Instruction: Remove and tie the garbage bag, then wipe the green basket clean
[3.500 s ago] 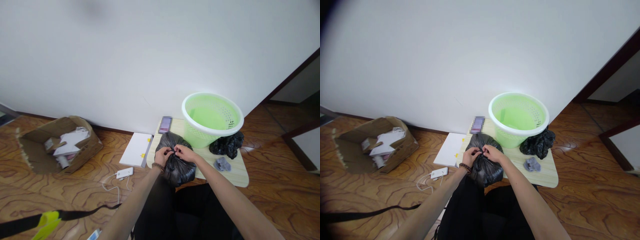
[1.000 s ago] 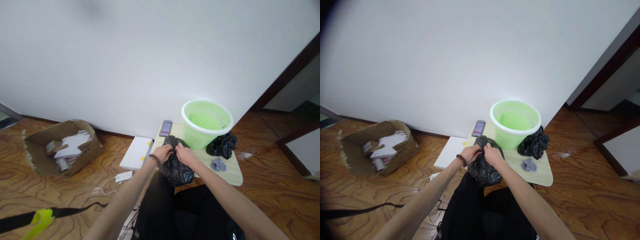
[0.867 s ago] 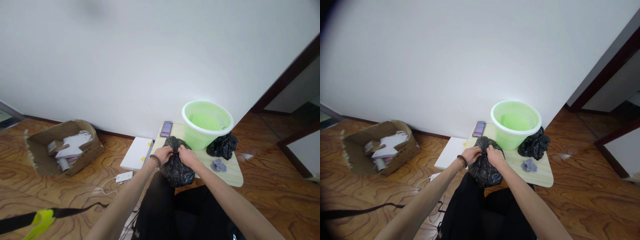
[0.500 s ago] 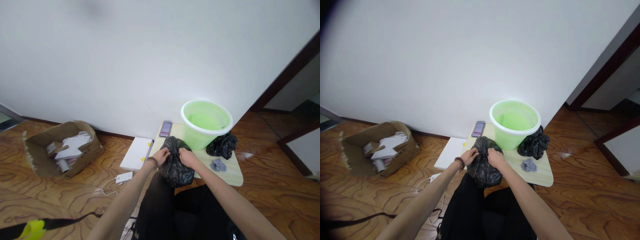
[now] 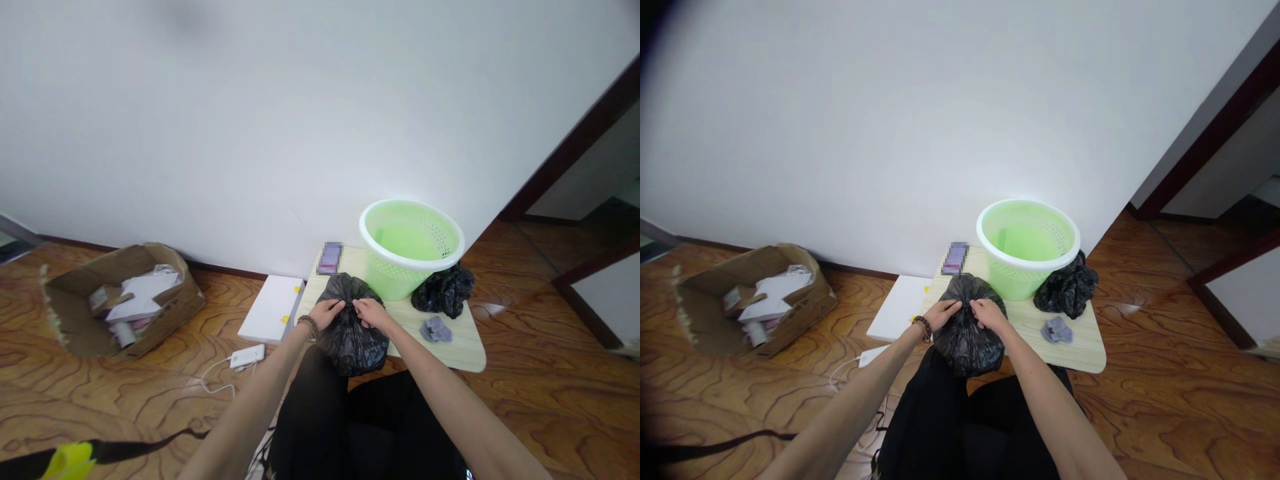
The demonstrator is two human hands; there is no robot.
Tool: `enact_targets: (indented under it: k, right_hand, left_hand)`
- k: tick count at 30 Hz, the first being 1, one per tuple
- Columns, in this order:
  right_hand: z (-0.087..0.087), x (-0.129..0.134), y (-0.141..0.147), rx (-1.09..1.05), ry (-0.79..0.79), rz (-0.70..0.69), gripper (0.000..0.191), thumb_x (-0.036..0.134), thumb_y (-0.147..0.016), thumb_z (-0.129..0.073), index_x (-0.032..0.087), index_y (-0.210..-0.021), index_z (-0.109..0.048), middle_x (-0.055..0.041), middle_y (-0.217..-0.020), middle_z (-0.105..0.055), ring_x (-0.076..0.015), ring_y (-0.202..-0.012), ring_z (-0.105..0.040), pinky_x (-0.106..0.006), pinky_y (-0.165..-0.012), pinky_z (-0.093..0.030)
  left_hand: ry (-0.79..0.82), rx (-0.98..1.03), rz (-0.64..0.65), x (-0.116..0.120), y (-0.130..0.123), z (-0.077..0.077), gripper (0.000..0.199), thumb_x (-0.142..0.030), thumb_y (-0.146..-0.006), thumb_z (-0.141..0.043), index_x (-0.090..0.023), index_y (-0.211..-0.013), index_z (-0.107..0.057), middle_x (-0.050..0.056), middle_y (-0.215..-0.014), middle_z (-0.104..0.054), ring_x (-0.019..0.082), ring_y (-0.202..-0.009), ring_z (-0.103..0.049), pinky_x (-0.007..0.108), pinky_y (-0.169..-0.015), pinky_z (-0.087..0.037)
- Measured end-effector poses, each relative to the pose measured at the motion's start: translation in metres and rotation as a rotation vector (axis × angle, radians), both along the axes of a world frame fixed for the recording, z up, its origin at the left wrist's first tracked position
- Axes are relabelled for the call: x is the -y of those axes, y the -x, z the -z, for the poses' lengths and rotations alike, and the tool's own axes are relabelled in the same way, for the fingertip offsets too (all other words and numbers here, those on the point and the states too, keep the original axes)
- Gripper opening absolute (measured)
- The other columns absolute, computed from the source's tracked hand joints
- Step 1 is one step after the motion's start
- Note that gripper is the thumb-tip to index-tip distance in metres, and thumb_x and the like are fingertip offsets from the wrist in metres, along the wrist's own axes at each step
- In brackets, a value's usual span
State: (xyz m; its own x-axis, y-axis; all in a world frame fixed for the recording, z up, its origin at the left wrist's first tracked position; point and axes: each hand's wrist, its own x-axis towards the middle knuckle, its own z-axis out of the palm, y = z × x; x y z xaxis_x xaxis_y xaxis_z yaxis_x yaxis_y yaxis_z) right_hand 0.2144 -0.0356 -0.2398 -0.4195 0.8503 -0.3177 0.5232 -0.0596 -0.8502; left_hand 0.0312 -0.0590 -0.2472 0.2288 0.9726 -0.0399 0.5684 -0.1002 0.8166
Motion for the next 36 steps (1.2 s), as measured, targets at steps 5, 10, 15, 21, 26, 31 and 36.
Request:
enact_targets:
  k: [5, 10, 15, 21, 26, 31, 36]
  right_hand:
    - [0.007, 0.007, 0.01, -0.138, 0.082, 0.242, 0.028, 0.039, -0.081, -0.041, 0.018, -0.062, -0.045, 0.0048, -0.051, -0.044, -0.0059, -0.037, -0.038, -0.019, -0.038, -0.025]
    - [0.014, 0.013, 0.007, -0.207, 0.063, 0.243, 0.028, 0.039, -0.078, -0.044, 0.019, -0.058, -0.043, 0.0047, -0.049, -0.042, -0.0063, -0.041, -0.036, -0.019, -0.04, -0.027]
    - [0.029, 0.013, 0.005, -0.313, 0.101, 0.288, 0.029, 0.041, -0.075, -0.047, 0.02, -0.057, -0.039, 0.0063, -0.049, -0.037, -0.0061, -0.041, -0.033, -0.019, -0.039, -0.025]
    - [0.04, 0.009, 0.006, -0.468, 0.173, 0.348, 0.029, 0.039, -0.073, -0.051, 0.02, -0.056, -0.037, 0.008, -0.048, -0.03, -0.0051, -0.039, -0.027, -0.019, -0.037, -0.023]
    - [0.041, 0.008, 0.004, -0.323, 0.134, 0.331, 0.027, 0.041, -0.076, -0.046, 0.021, -0.059, -0.04, 0.0066, -0.048, -0.036, -0.007, -0.038, -0.033, -0.021, -0.038, -0.026]
    - [0.03, 0.008, 0.005, -0.012, -0.044, 0.227, 0.042, 0.053, -0.08, -0.04, 0.02, -0.055, -0.044, 0.002, -0.048, -0.045, -0.0113, -0.045, -0.044, -0.023, -0.047, -0.032]
    - [0.02, 0.004, 0.01, 0.193, -0.091, 0.203, 0.053, 0.061, -0.081, -0.034, 0.02, -0.049, -0.047, -0.0036, -0.047, -0.05, -0.0172, -0.055, -0.054, -0.025, -0.054, -0.035]
  left_hand:
    - [0.007, 0.125, -0.121, 0.0, -0.004, 0.009, 0.043, -0.055, -0.08, -0.037, -0.018, -0.059, -0.039, -0.004, -0.059, -0.037, 0.011, -0.06, -0.036, 0.025, -0.059, -0.03]
    - [0.09, 0.23, -0.119, -0.001, -0.002, 0.019, 0.044, -0.057, -0.077, -0.04, -0.018, -0.057, -0.036, -0.005, -0.056, -0.032, 0.01, -0.056, -0.032, 0.024, -0.055, -0.029]
    - [0.159, 0.279, -0.095, -0.004, 0.003, 0.025, 0.043, -0.055, -0.075, -0.045, -0.018, -0.056, -0.036, -0.005, -0.056, -0.031, 0.009, -0.054, -0.031, 0.023, -0.052, -0.028]
    - [0.195, 0.273, -0.103, -0.004, 0.004, 0.029, 0.043, -0.056, -0.077, -0.042, -0.019, -0.057, -0.035, -0.005, -0.055, -0.03, 0.008, -0.052, -0.03, 0.023, -0.049, -0.028]
    - [0.19, 0.218, -0.098, -0.004, 0.004, 0.026, 0.045, -0.058, -0.077, -0.041, -0.019, -0.057, -0.037, -0.005, -0.053, -0.029, 0.009, -0.051, -0.031, 0.023, -0.049, -0.029]
    - [0.15, 0.134, -0.089, -0.002, 0.001, 0.018, 0.045, -0.058, -0.078, -0.039, -0.018, -0.057, -0.043, -0.004, -0.055, -0.039, 0.01, -0.055, -0.038, 0.025, -0.056, -0.032]
    - [0.09, 0.043, -0.094, 0.0, -0.005, 0.015, 0.046, -0.058, -0.078, -0.04, -0.017, -0.06, -0.05, -0.001, -0.061, -0.051, 0.013, -0.061, -0.046, 0.027, -0.062, -0.035]
